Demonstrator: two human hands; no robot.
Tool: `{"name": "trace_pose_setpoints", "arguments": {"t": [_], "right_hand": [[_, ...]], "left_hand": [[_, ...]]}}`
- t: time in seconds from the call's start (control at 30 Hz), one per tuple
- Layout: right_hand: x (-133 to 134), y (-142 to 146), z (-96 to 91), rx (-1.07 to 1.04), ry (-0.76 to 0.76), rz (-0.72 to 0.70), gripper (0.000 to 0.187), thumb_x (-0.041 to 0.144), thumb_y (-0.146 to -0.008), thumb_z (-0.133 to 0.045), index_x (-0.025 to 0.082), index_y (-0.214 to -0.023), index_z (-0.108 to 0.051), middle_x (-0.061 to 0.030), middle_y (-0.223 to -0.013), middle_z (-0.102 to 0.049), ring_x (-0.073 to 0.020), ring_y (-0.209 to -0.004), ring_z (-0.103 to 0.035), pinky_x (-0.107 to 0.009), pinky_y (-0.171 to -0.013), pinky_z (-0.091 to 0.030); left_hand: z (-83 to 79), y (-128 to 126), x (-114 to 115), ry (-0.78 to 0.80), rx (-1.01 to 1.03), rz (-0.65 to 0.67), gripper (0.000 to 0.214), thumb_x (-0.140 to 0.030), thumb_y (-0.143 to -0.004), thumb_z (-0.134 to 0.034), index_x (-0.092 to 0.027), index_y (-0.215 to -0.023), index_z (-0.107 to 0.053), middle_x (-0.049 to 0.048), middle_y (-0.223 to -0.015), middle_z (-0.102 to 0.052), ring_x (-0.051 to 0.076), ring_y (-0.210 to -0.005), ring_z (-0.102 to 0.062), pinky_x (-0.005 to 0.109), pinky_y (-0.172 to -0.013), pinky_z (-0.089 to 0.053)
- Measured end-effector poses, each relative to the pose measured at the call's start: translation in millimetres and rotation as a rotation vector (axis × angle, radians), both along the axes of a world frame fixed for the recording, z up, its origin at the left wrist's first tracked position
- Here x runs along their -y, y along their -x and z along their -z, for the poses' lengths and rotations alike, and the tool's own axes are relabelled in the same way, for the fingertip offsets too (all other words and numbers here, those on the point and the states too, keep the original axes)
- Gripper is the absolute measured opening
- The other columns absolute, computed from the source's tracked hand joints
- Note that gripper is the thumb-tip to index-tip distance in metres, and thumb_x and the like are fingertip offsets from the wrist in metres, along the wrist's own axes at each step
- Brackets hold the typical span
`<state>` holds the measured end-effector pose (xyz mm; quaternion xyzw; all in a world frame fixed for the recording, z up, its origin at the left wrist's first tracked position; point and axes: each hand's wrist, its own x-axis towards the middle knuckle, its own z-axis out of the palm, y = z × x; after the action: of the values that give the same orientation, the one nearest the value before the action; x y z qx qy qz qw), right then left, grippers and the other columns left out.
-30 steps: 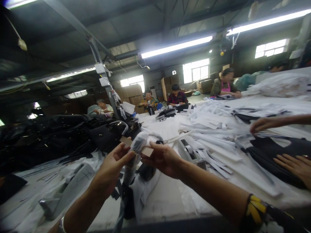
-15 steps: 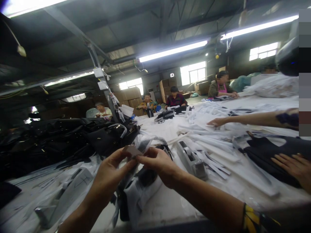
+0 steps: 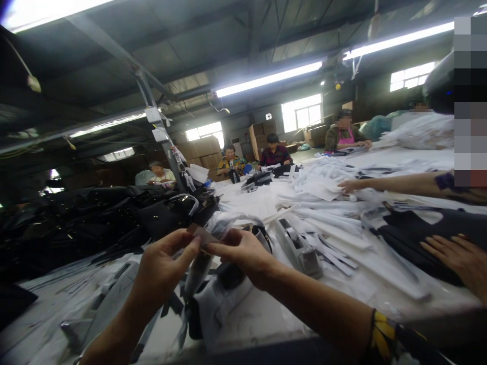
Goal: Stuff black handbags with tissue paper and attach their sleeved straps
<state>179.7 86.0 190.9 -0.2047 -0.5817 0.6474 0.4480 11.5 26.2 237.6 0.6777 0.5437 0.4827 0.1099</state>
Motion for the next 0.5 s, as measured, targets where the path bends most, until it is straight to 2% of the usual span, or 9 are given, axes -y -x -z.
{"name": "trace_pose_setpoints", "arguments": {"t": [0.07, 0.23, 0.37, 0.5], "right_hand": [[0, 1, 1.0, -0.009, -0.011, 0.012, 0.043, 0.045, -0.074, -0.082, 0.014, -0.103, -0.074, -0.0053, -0.09, -0.067, -0.0162, -0.081, -0.057, -0.026, -0.069, -0.042], [-2, 1, 8.1, -0.101, 0.027, -0.014, 0.036, 0.048, -0.08, -0.077, 0.014, -0.092, -0.074, -0.0031, -0.081, -0.065, -0.0138, -0.075, -0.056, -0.029, -0.075, -0.044], [-2, 2, 11.3, -0.105, 0.019, 0.041, 0.037, 0.048, -0.081, -0.076, 0.012, -0.077, -0.07, -0.0011, -0.07, -0.06, -0.0121, -0.068, -0.054, -0.027, -0.072, -0.042], [-2, 5, 11.8, -0.13, 0.041, 0.037, 0.041, 0.051, -0.078, -0.077, 0.012, -0.076, -0.069, -0.0001, -0.07, -0.059, -0.0111, -0.066, -0.053, -0.027, -0.07, -0.043]], "left_hand": [[-0.7, 0, 0, -0.059, -0.111, -0.055, 0.017, -0.036, -0.086, -0.064, -0.022, -0.083, -0.074, 0.0008, -0.079, -0.077, 0.021, -0.075, -0.072, 0.028, -0.075, -0.053], [6.3, -1, 1, -0.292, -0.399, -0.165, 0.022, -0.031, -0.089, -0.061, -0.026, -0.104, -0.077, 0.0064, -0.104, -0.078, 0.029, -0.093, -0.074, 0.033, -0.082, -0.054], [10.5, 0, 3, -0.475, -0.77, -0.134, 0.032, -0.019, -0.092, -0.051, -0.016, -0.112, -0.075, 0.0147, -0.107, -0.076, 0.03, -0.092, -0.074, 0.036, -0.084, -0.057], [9.8, -1, 5, -0.56, -1.055, -0.083, 0.039, -0.01, -0.088, -0.045, 0.001, -0.116, -0.07, 0.0265, -0.115, -0.07, 0.035, -0.095, -0.073, 0.043, -0.084, -0.059]]}}
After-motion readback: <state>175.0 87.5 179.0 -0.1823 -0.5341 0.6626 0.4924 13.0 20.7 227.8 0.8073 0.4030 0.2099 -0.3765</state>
